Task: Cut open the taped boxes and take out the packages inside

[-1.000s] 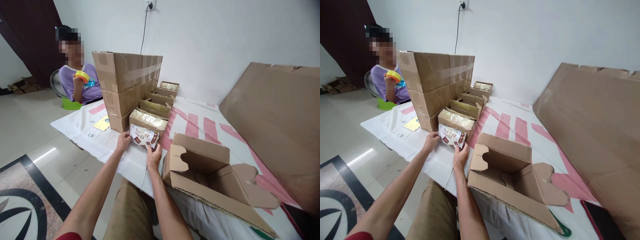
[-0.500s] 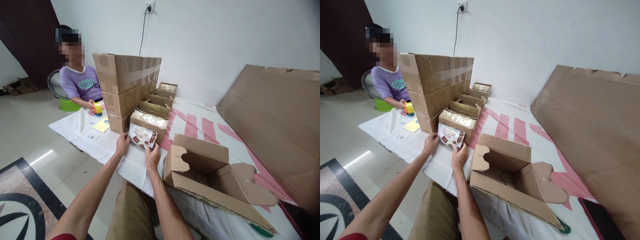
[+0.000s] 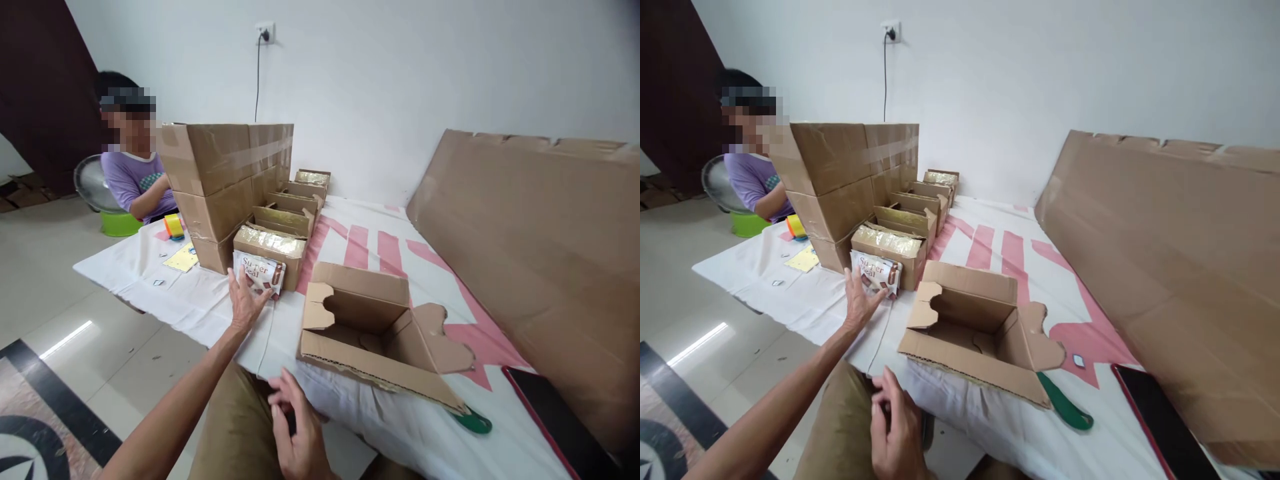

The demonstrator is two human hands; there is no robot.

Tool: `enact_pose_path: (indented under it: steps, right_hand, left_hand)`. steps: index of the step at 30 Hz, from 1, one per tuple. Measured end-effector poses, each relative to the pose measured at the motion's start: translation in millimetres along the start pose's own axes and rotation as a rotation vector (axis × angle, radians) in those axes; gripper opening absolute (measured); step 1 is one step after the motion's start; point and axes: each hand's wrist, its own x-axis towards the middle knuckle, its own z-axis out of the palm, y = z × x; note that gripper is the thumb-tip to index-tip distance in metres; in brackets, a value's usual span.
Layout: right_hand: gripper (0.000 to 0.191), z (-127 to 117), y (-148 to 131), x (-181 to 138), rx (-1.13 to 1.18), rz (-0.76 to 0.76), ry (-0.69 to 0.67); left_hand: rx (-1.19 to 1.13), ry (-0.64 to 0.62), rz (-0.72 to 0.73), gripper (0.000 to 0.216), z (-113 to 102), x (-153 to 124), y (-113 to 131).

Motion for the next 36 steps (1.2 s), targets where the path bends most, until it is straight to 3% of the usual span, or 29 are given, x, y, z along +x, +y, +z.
enact_pose_path:
  steps: [3, 6, 11, 15, 20, 24, 32, 36]
  right_hand:
    - [0.044, -33.3, 8.1, -30.4, -0.032, 0.080, 0.176]
    - [0.033, -62.7, 20.2, -39.9, -0.066, 0.178, 0.280]
    - [0.030, -111.2, 41.5, -29.6, -0.058, 0.280, 0.303]
    - [0.029, -136.3, 53.1, -20.2, -0.005, 0.335, 0.269]
    - [0.032, -138.5, 58.2, -16.5, 0.006, 0.475, 0.335]
    - [0.034, -140.6, 64.9, -19.9, 0.026, 0.471, 0.256]
    - [0.035, -142.0, 65.8, -23.8, 0.025, 0.461, 0.241]
    - [0.036, -134.6, 62.7, -26.6, 0.014, 0.477, 0.340]
  left_hand:
    - [0.018, 0.017, 0.068, 0.108, 3.5, 9.2, 6.6]
    - [0.050, 0.013, 0.061, 0.109, 11.4, 11.8, 12.6]
    - [0.062, 0.070, -0.067, 0.119, 28.0, 10.1, 17.6]
    - [0.052, 0.087, -0.084, 0.120, 33.8, 11.7, 17.6]
    - [0.072, 0.084, -0.083, 0.117, 38.2, 16.6, 17.7]
    - [0.083, 0.097, -0.102, 0.118, 44.7, 19.7, 17.7]
    - [0.065, 0.103, -0.117, 0.119, 59.5, 33.8, 20.6]
    - [0.049, 0.095, -0.118, 0.120, 67.6, 43.9, 23.3]
